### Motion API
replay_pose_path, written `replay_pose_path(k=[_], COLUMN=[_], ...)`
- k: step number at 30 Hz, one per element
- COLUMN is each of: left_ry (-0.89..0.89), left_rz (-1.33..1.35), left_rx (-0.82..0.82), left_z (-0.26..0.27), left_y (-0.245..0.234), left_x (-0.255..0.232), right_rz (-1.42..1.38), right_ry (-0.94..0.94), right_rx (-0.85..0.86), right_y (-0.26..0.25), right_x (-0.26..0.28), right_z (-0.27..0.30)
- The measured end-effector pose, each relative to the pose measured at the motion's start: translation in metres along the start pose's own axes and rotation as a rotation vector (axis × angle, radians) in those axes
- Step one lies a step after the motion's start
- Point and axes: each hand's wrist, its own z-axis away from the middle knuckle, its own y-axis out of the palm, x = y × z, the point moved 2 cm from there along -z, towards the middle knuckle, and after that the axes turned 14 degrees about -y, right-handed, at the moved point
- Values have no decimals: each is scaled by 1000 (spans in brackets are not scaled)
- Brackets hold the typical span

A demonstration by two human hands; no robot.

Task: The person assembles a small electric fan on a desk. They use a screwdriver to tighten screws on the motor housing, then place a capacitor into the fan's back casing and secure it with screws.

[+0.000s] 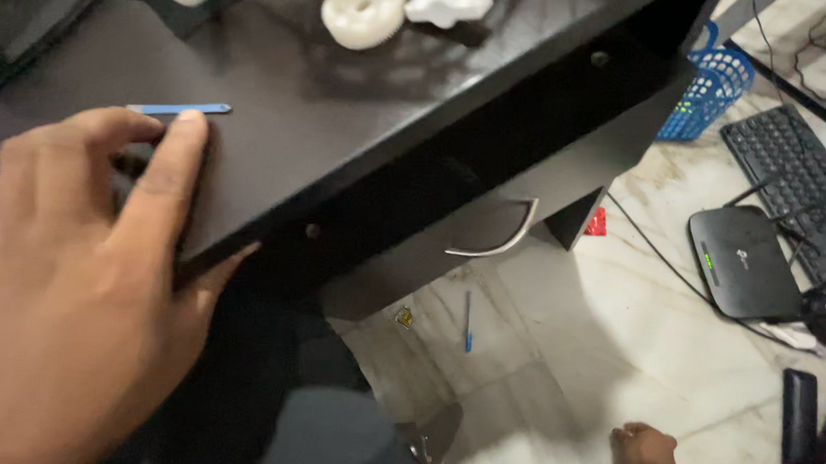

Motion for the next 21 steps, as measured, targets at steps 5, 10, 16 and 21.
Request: replay_pose_path(k=[5, 10, 16, 21], left_ry=[16, 41, 29, -12], left_rz=[62, 126, 151, 163], left_rx=[31, 9, -77, -117], left_z=[1, 3, 11, 10], left_y=[-3, -9, -4, -8], left_x=[5, 15, 30, 38], right_rz=[-107, -372, -425, -591], right_ry=[13, -80, -207, -265], right_rx=[0, -290, -442, -465], right_y=[-3, -10, -48, -110], right_x=[19, 62, 173, 249], right_z=[-3, 40, 84, 104])
